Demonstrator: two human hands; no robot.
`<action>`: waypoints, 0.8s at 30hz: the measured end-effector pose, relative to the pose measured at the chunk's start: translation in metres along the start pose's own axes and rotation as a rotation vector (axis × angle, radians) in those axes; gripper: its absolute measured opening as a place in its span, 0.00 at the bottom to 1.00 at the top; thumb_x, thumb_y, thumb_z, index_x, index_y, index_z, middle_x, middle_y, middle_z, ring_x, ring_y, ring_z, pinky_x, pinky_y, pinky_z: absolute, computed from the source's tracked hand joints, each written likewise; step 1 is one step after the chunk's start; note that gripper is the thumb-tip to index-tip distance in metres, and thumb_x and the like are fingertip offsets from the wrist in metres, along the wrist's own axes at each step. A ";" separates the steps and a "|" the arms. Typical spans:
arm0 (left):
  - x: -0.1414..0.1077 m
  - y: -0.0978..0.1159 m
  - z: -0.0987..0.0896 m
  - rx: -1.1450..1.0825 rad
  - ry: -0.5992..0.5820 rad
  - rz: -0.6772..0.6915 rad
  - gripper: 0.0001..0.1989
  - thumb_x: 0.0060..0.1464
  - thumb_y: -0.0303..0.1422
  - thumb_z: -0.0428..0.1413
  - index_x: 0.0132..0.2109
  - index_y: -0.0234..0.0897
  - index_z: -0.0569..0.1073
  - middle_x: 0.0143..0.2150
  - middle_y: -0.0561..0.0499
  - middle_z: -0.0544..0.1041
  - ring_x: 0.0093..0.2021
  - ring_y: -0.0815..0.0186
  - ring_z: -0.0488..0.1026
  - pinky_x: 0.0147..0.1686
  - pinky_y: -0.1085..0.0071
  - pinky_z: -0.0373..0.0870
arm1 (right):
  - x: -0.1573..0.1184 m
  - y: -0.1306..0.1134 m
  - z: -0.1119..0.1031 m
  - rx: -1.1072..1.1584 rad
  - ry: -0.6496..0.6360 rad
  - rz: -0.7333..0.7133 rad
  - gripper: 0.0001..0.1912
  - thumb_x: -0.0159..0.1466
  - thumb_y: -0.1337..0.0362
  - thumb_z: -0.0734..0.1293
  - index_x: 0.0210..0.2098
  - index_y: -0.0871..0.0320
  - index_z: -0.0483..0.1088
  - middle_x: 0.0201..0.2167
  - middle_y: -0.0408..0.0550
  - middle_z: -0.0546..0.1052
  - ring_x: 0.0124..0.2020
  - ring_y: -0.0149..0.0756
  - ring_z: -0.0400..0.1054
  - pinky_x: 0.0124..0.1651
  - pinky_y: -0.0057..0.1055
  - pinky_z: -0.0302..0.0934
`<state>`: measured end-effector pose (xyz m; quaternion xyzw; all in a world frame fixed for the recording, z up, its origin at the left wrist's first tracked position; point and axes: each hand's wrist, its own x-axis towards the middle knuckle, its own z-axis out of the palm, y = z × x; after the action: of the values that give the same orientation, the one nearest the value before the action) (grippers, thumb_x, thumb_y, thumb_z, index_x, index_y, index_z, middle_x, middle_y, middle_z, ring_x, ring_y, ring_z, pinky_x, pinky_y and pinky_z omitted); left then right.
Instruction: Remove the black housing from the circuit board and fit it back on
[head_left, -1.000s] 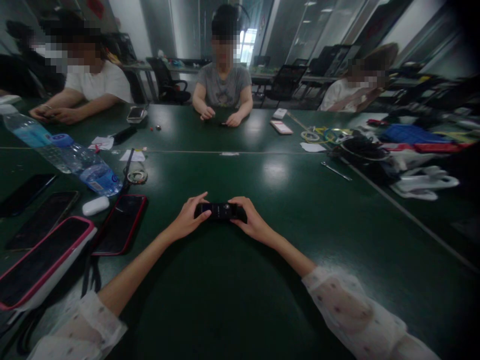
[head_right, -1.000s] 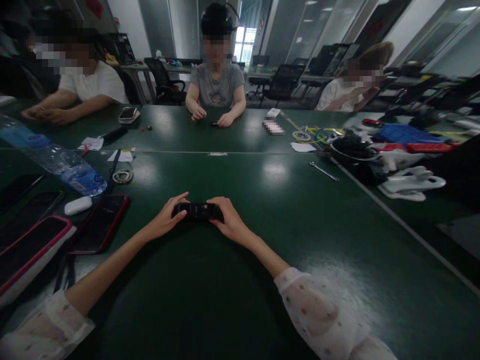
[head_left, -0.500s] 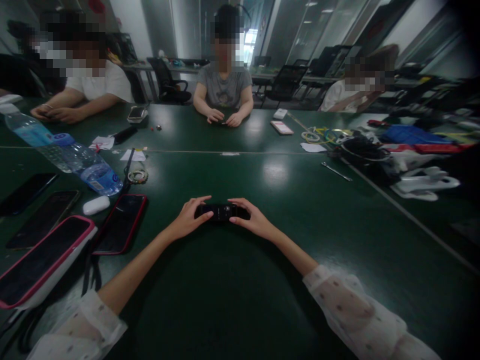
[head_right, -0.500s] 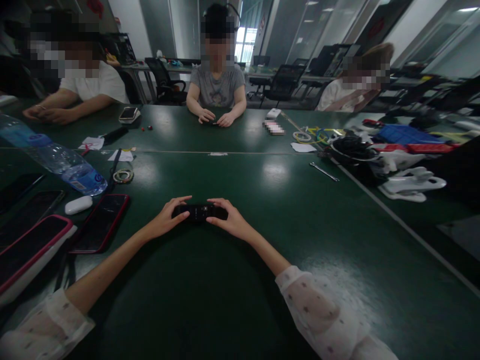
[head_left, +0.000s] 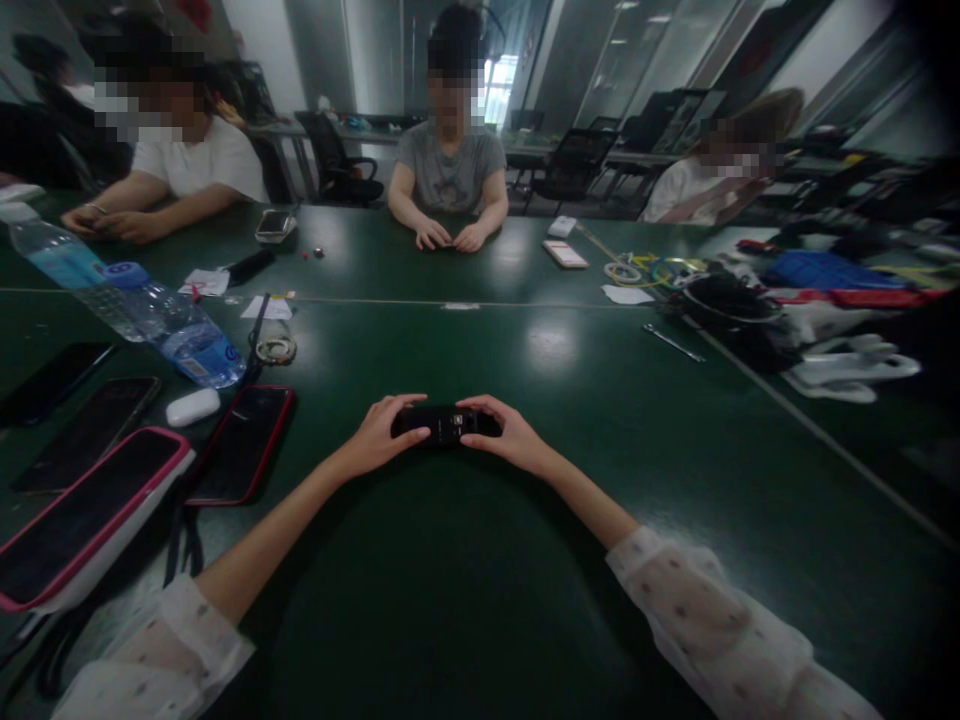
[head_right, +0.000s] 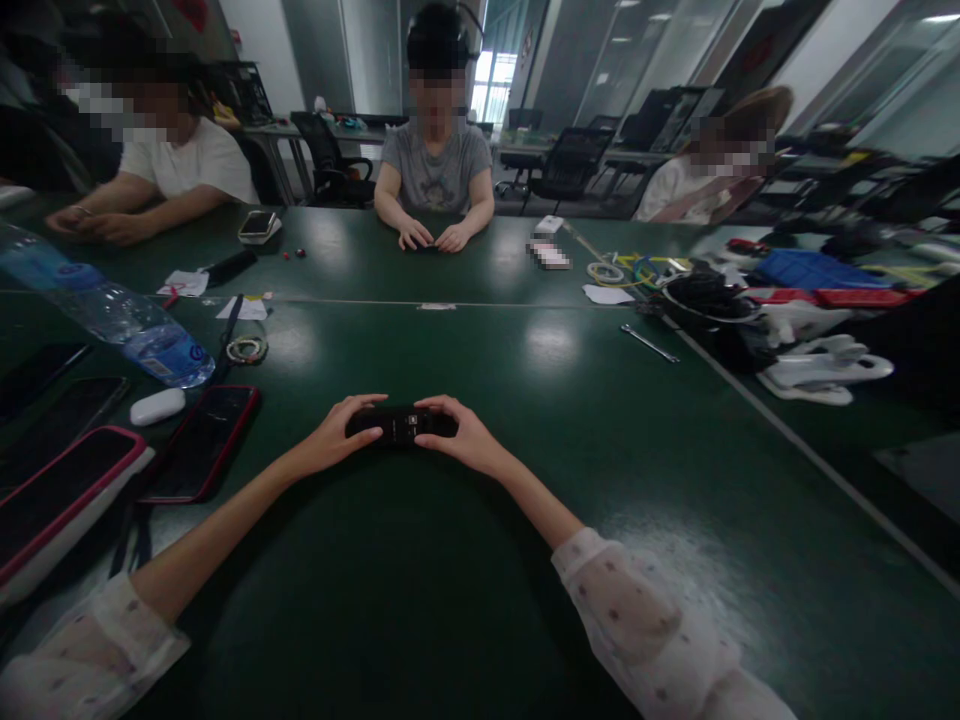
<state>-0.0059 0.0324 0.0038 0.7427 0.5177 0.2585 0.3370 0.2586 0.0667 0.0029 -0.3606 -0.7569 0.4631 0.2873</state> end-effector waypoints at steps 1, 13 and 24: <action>0.000 0.000 0.000 0.003 -0.002 0.003 0.28 0.58 0.51 0.52 0.62 0.48 0.60 0.58 0.45 0.65 0.57 0.52 0.63 0.54 0.51 0.62 | 0.000 0.000 0.000 0.002 -0.001 0.000 0.25 0.56 0.57 0.72 0.52 0.50 0.66 0.50 0.47 0.71 0.53 0.41 0.65 0.58 0.46 0.58; 0.000 -0.001 0.000 0.017 -0.007 0.066 0.37 0.51 0.51 0.58 0.64 0.47 0.57 0.58 0.42 0.64 0.56 0.52 0.64 0.54 0.51 0.63 | 0.001 0.004 0.001 0.014 0.011 0.006 0.27 0.56 0.56 0.72 0.53 0.51 0.65 0.50 0.48 0.71 0.52 0.41 0.66 0.57 0.46 0.59; 0.004 -0.007 0.003 -0.086 0.060 -0.003 0.27 0.63 0.49 0.45 0.64 0.45 0.57 0.58 0.42 0.64 0.57 0.54 0.64 0.53 0.53 0.64 | 0.000 -0.003 0.000 0.047 0.053 0.043 0.25 0.57 0.56 0.71 0.52 0.51 0.65 0.51 0.48 0.72 0.53 0.42 0.66 0.57 0.47 0.59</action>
<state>-0.0067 0.0368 -0.0039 0.7187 0.5172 0.3021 0.3531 0.2580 0.0658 0.0055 -0.3821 -0.7299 0.4772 0.3059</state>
